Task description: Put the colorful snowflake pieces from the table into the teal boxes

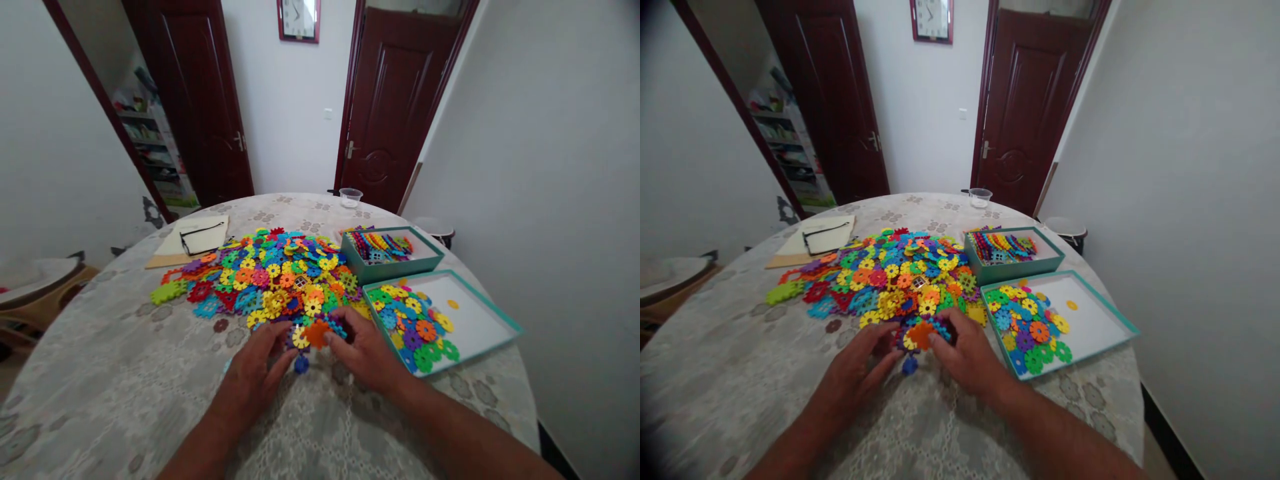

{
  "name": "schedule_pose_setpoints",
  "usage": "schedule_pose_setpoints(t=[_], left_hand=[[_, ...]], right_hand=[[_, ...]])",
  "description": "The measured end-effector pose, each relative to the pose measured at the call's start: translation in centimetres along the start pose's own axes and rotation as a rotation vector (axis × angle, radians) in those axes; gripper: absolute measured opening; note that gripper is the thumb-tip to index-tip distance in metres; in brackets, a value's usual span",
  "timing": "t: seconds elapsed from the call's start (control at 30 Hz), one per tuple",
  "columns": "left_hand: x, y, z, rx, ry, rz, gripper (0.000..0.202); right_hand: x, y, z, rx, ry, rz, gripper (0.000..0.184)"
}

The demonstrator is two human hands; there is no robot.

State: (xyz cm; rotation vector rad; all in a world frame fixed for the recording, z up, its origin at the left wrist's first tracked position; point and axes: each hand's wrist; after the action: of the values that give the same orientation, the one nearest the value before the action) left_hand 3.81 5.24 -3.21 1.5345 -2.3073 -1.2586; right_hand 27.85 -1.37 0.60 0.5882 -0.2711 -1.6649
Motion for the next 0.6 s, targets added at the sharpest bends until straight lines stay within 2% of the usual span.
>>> schedule_pose_setpoints(t=[0.07,0.13,0.23,0.3,0.37,0.47,0.53,0.6], left_hand=[[-0.1,0.5,0.9,-0.122,-0.026,-0.054,0.03],[-0.3,0.9,1.7,-0.222,-0.023,-0.055,0.025],[-0.4,1.2,2.1,-0.322,0.015,-0.006,0.02],[-0.4,1.3,1.8,-0.355,0.03,0.023,0.017],[-0.4,1.5,1.3,-0.368,0.035,0.048,0.015],[-0.3,1.8,0.6,-0.373,0.034,0.081,0.011],[-0.2,1.8,0.5,-0.374,0.039,0.09,0.009],[-0.3,1.8,0.6,-0.377,0.043,0.085,0.007]], right_hand=[[-1.5,2.9,0.3,0.127,0.042,-0.086,0.024],[-3.6,6.1,0.1,0.251,0.064,-0.214,0.034],[-7.5,10.6,-1.5,0.509,0.106,-0.391,0.041],[-9.9,12.7,-3.3,0.652,0.124,-0.429,0.04],[-11.8,13.9,-5.4,0.761,0.13,-0.377,0.038],[-13.2,14.4,-8.0,0.865,0.079,-0.318,0.039],[-13.3,14.0,-8.9,0.885,0.073,-0.309,0.041],[-12.7,13.3,-8.7,0.875,0.118,-0.344,0.041]])
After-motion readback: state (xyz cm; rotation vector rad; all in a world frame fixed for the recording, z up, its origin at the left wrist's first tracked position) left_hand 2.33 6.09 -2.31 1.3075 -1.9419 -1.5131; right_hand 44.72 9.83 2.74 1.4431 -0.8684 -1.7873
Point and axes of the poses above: each hand's wrist, its own x-axis away from the middle knuckle, its own y-axis out of the back of the hand, z = x × y, and after that the axes turned 1 degree about y, right-handed
